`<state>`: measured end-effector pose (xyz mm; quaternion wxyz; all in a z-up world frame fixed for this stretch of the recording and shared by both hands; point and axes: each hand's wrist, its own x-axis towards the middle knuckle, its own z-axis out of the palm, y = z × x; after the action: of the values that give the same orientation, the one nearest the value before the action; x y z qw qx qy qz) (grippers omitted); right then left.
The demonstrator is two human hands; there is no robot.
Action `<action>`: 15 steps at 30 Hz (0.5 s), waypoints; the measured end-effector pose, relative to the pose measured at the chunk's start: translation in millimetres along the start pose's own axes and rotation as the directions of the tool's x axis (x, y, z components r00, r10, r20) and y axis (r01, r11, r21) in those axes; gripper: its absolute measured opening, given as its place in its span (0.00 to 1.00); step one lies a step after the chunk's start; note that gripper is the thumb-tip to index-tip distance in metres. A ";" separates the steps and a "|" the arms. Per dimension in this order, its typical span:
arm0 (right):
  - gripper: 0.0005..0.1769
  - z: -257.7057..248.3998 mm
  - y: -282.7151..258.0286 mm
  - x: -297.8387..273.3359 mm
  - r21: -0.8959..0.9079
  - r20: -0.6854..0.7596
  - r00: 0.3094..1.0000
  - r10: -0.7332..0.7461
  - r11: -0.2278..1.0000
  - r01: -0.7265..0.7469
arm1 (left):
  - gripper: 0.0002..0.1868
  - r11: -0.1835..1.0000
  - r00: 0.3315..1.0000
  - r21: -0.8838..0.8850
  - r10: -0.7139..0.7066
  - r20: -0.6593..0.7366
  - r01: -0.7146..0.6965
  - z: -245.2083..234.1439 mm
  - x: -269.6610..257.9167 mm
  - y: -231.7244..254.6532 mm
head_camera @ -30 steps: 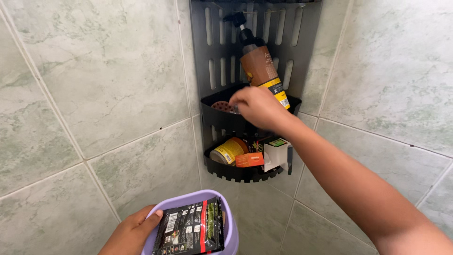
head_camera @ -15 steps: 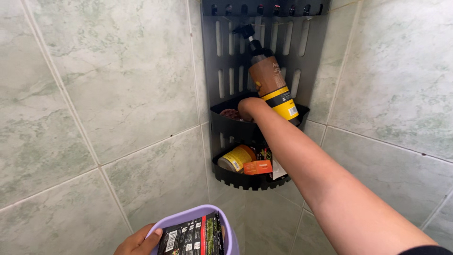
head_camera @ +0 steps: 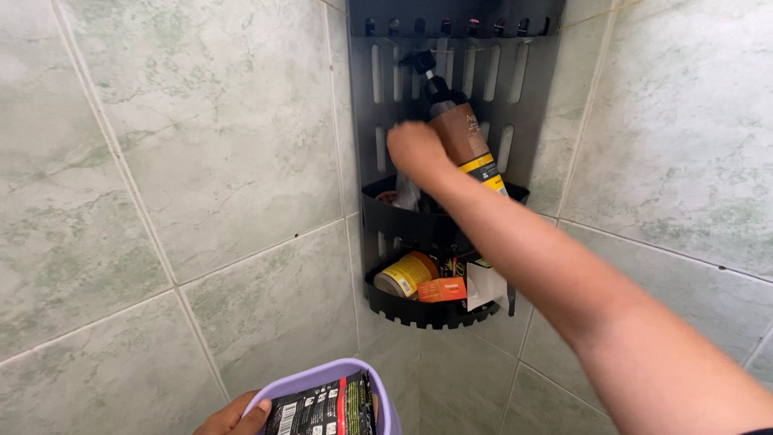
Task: The person rearranges items in a corner shower caddy. They move a shampoo bottle, a small purple basket with soaps, a hairbrush, and several sachets, then place them back into the caddy in a different order.
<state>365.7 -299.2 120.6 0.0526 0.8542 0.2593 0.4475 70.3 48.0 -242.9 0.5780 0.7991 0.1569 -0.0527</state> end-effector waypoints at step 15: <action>0.25 -217.3 78.7 -36.3 0.073 -0.259 0.957 -0.129 0.986 0.152 | 0.21 0.988 0.992 -0.088 0.125 0.003 -0.124 23.3 13.7 8.8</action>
<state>207.8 -415.6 248.2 0.0113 0.7710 0.3443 0.5356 88.2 26.2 -246.1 0.6152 0.7810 0.1067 -0.0129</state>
